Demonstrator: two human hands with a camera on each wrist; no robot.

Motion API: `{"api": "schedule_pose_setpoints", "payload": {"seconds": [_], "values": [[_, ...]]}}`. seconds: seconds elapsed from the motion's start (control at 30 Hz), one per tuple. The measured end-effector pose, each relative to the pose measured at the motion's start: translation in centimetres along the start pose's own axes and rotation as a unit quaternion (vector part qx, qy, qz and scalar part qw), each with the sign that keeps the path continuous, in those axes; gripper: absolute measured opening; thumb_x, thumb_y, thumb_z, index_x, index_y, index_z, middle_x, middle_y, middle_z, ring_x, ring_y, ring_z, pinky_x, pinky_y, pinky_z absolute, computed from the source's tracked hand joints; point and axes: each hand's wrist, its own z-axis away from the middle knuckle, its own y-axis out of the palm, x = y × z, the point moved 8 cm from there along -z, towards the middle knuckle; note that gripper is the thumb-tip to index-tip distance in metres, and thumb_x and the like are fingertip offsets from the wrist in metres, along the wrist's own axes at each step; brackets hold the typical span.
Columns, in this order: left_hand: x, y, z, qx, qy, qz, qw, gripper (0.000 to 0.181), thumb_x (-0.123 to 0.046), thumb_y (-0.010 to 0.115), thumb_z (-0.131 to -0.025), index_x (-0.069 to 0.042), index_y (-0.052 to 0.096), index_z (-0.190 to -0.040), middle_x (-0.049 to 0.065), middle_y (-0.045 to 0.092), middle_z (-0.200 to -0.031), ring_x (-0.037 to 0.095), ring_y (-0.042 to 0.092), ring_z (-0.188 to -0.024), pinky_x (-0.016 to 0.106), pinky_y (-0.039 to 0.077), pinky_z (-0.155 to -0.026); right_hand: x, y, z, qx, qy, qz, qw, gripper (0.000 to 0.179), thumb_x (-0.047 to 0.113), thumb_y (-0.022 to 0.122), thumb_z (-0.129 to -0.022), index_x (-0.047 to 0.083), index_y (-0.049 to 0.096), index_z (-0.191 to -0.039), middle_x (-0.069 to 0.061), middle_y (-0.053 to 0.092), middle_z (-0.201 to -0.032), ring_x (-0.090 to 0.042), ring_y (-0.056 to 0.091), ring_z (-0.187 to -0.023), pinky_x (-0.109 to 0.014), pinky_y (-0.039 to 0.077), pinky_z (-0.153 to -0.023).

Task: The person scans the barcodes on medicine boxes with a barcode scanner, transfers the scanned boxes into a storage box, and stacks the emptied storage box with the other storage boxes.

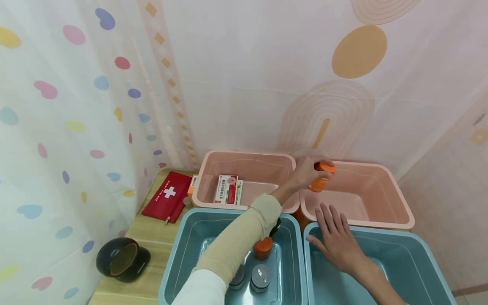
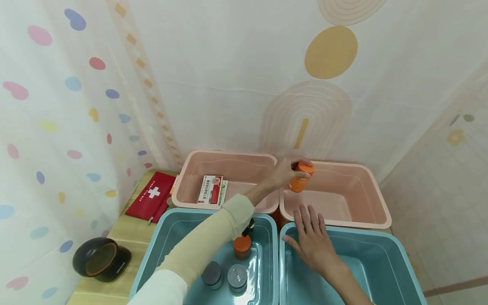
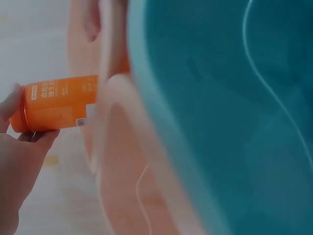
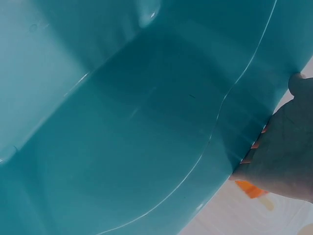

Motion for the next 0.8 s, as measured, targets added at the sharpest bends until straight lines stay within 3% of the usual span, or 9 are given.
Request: {"api": "schedule_pose_setpoints", "payload": {"seconds": [0.27, 0.37, 0.43, 0.53, 0.63, 0.73, 0.8], "values": [[1.9, 2.3, -0.3, -0.017, -0.043, -0.055, 0.9974, 0.051, -0.009, 0.083, -0.099, -0.004, 0.069, -0.147, 0.012, 0.073, -0.141, 0.020, 0.070, -0.113, 0.016, 0.056, -0.099, 0.0, -0.1, 0.3, 0.004, 0.007, 0.006, 1.0000, 0.086, 0.043, 0.066, -0.109, -0.008, 0.030, -0.168, -0.030, 0.023, -0.178, -0.055, 0.017, -0.164, -0.075, 0.016, -0.130], [2.6, 3.0, -0.4, -0.022, -0.064, -0.064, 0.9957, 0.049, -0.006, 0.083, -0.098, 0.000, 0.068, -0.145, 0.015, 0.075, -0.137, 0.021, 0.070, -0.107, 0.016, 0.056, -0.092, 0.0, -0.2, 0.4, 0.005, 0.008, 0.012, 0.9999, 0.086, 0.042, 0.066, -0.109, -0.008, 0.030, -0.168, -0.031, 0.023, -0.178, -0.055, 0.018, -0.164, -0.075, 0.016, -0.130], [3.1, 3.4, -0.5, -0.028, -0.094, -0.074, 0.9925, 0.048, -0.006, 0.082, -0.099, 0.001, 0.068, -0.145, 0.015, 0.075, -0.132, 0.020, 0.069, -0.101, 0.017, 0.055, -0.085, -0.1, -0.2, 0.5, 0.005, 0.009, 0.015, 0.9998, 0.085, 0.043, 0.066, -0.109, -0.008, 0.030, -0.168, -0.030, 0.023, -0.178, -0.055, 0.018, -0.164, -0.075, 0.017, -0.130], [3.6, 4.2, -0.6, -0.027, -0.140, -0.114, 0.9832, 0.046, -0.009, 0.081, -0.100, -0.003, 0.069, -0.143, 0.013, 0.076, -0.125, 0.017, 0.065, -0.091, 0.019, 0.051, -0.074, -0.1, -0.2, 0.8, 0.002, 0.008, 0.017, 0.9998, 0.085, 0.043, 0.065, -0.109, -0.008, 0.031, -0.168, -0.030, 0.024, -0.178, -0.055, 0.019, -0.164, -0.075, 0.017, -0.130], [4.2, 4.9, -0.9, -0.019, -0.181, -0.172, 0.9681, 0.042, -0.013, 0.082, -0.099, -0.005, 0.071, -0.138, 0.009, 0.075, -0.113, 0.015, 0.061, -0.082, 0.020, 0.047, -0.066, -0.1, -0.1, 0.9, -0.003, 0.005, 0.017, 0.9998, 0.085, 0.044, 0.065, -0.109, -0.008, 0.031, -0.168, -0.030, 0.025, -0.178, -0.056, 0.019, -0.164, -0.074, 0.018, -0.130], [4.8, 5.6, -1.6, -0.003, -0.193, -0.228, 0.9544, 0.035, -0.019, 0.082, -0.098, -0.005, 0.071, -0.127, 0.006, 0.068, -0.100, 0.014, 0.056, -0.075, 0.020, 0.044, -0.060, -0.2, 0.1, 1.0, -0.003, 0.008, 0.014, 0.9999, 0.086, 0.045, 0.064, -0.110, -0.008, 0.031, -0.168, -0.031, 0.024, -0.178, -0.056, 0.018, -0.164, -0.075, 0.017, -0.130], [5.0, 5.9, -2.0, 0.005, -0.197, -0.261, 0.9450, 0.036, -0.024, 0.083, -0.098, -0.005, 0.070, -0.125, 0.005, 0.066, -0.101, 0.014, 0.057, -0.077, 0.020, 0.046, -0.061, -0.3, 0.1, 1.0, -0.005, 0.008, 0.012, 0.9999, 0.086, 0.045, 0.064, -0.109, -0.008, 0.031, -0.168, -0.032, 0.024, -0.178, -0.056, 0.018, -0.164, -0.075, 0.017, -0.129]]}}
